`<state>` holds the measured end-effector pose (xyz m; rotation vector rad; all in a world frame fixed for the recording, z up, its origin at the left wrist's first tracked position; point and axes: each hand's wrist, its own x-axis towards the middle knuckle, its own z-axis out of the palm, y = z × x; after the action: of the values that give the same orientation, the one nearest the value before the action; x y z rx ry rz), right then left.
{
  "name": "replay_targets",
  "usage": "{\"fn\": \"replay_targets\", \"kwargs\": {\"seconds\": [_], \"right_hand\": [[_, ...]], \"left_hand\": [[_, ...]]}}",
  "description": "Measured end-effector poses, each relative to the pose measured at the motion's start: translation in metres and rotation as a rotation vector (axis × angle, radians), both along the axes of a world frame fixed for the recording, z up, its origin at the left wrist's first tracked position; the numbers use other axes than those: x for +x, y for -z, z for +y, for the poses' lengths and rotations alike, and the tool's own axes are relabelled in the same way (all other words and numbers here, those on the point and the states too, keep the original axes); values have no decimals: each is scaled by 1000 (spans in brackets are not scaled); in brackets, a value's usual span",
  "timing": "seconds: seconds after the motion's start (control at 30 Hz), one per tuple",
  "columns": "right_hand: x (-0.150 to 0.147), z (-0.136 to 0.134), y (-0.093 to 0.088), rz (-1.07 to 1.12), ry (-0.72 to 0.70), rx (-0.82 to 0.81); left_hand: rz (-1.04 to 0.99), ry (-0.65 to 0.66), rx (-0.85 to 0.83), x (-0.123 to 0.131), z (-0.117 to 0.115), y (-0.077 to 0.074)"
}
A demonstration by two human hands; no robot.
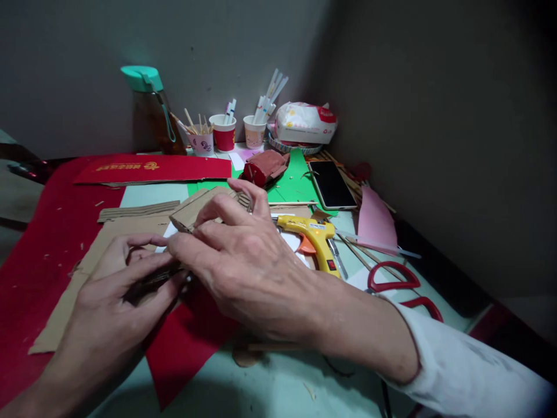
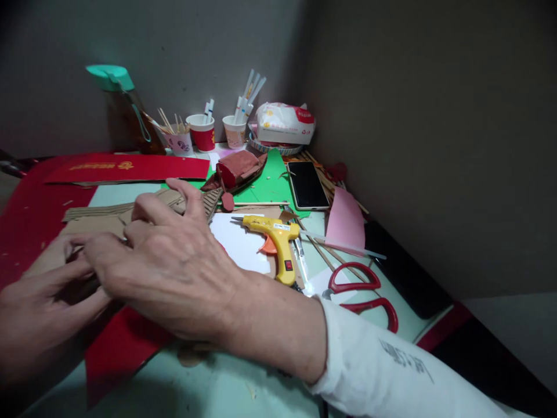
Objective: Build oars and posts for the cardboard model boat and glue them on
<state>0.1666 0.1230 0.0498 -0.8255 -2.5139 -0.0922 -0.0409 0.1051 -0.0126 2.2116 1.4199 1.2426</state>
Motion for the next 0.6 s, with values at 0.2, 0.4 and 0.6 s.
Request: {"fn": "replay_targets", "kwargs": {"seconds": [0.2,0.4,0.6], "right_hand": [[22,-5,-7,100,92,37],[37,-13,2,181,167,72],[25,-12,3,101,123,56]], "left_hand": [[49,-22,-8,-3,1,5],[51,-68,-18,-9,0,14],[53,-65,-25,-10,0,14]]}}
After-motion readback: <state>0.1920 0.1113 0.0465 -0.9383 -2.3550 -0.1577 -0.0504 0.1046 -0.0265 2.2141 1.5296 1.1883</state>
